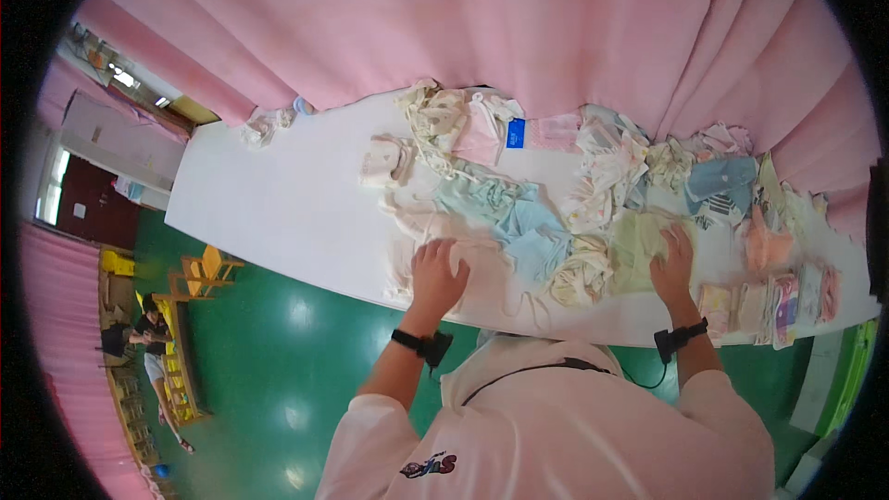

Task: Folding and organizing various small baby clothes on a white table.

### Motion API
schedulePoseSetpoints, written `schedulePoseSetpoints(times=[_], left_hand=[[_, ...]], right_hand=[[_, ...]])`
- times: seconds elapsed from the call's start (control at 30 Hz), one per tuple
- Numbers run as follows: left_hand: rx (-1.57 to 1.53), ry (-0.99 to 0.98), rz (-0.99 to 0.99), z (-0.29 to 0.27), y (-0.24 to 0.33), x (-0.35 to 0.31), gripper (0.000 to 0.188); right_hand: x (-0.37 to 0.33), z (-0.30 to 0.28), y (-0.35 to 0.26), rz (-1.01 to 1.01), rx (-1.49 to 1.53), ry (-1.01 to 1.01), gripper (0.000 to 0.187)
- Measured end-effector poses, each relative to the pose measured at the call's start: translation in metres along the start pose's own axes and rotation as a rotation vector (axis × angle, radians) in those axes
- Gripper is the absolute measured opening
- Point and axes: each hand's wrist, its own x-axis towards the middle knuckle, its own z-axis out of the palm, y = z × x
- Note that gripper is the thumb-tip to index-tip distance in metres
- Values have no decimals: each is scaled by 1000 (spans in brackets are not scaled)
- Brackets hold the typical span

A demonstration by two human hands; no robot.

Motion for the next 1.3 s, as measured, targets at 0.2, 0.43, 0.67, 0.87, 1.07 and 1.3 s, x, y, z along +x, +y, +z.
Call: schedulePoseSetpoints(times=[0.2, 0.43, 0.67, 0.87, 1.07, 1.3], left_hand=[[-169, 138, 220, 31, 4, 170, 42], [320, 58, 197, 73, 21, 257, 40], [108, -17, 92, 41, 11, 286, 32], [-618, 350, 238, -47, 77, 240, 23], [-1123, 157, 268, -66, 159, 138, 28], [-794, -220, 620, -46, 210, 52, 31]], right_hand=[[-34, -16, -44, 31, 91, 24, 42], [-114, -52, -42, 255, 113, 42, 35], [-145, -55, -17, 285, 149, 84, 27], [-91, -54, -18, 179, 215, 154, 24], [8, -79, -89, 106, 803, -32, 38], [58, -92, -126, 45, 1268, -210, 55]])
